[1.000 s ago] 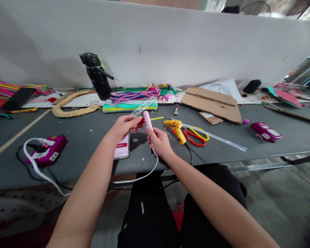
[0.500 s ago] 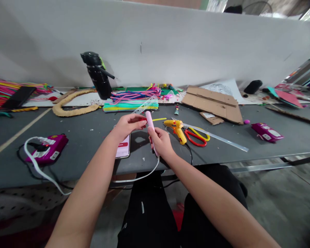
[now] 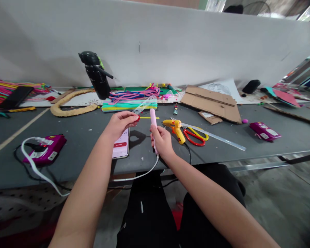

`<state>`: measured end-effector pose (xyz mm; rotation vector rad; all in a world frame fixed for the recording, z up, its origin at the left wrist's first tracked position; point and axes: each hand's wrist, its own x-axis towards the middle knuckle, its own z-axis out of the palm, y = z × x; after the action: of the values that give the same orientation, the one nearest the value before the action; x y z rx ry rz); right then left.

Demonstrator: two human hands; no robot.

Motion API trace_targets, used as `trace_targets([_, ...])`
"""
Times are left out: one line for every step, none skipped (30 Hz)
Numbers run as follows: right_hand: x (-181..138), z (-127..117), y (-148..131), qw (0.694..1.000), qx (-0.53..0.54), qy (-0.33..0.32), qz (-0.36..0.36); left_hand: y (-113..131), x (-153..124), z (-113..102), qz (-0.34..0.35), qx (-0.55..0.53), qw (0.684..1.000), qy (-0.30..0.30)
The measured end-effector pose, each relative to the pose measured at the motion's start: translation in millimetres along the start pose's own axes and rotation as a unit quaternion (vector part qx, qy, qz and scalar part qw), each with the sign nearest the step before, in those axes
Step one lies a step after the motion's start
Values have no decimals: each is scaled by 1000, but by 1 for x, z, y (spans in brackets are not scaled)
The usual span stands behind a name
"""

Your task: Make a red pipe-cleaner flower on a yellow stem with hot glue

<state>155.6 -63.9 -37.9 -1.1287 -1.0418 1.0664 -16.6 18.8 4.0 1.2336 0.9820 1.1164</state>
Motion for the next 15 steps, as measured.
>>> trace_targets([1, 0, 1, 1000, 5, 5, 3, 0, 1, -2, 2, 1, 1000, 10])
trace_targets([2, -1, 2, 1000, 11, 9, 4, 0, 2, -3, 1, 1, 1000, 19])
trace_targets([3, -1, 3, 1000, 18, 13, 5, 0, 3, -5, 0, 0, 1000, 27])
trace_targets([4, -1, 3, 1000, 25, 18, 5, 0, 4, -7, -1, -4, 999, 37])
trace_targets([4, -2, 3, 999, 32, 24, 7, 0, 6, -9, -2, -11, 999, 49])
trace_targets([5, -2, 3, 999, 39, 30, 10, 0, 7, -11, 0, -22, 998, 64])
trace_targets([5, -2, 2, 998, 44, 34, 14, 0, 9, -13, 5, -36, 996, 83])
trace_targets([5, -2, 2, 998, 45, 33, 17, 0, 10, -15, 9, -50, 994, 102])
trace_targets([4, -2, 1, 999, 41, 25, 17, 0, 11, -16, 10, -62, 991, 115])
trace_targets([3, -2, 0, 999, 31, 10, 14, 0, 11, -16, 8, -70, 990, 120])
trace_targets([2, -2, 0, 1000, 16, -8, 9, 0, 11, -16, 5, -73, 990, 117])
trace_targets([1, -2, 0, 1000, -2, -25, 3, 0, 11, -14, 1, -72, 992, 108])
trace_targets([0, -1, 0, 999, -19, -39, -4, -1, 10, -12, -4, -69, 993, 94])
trace_targets([-1, -1, 1, 998, -36, -49, -10, -1, 10, -9, -6, -66, 995, 78])
trace_targets([-1, 0, 1, 997, -50, -56, -15, -2, 9, -6, -8, -63, 996, 62])
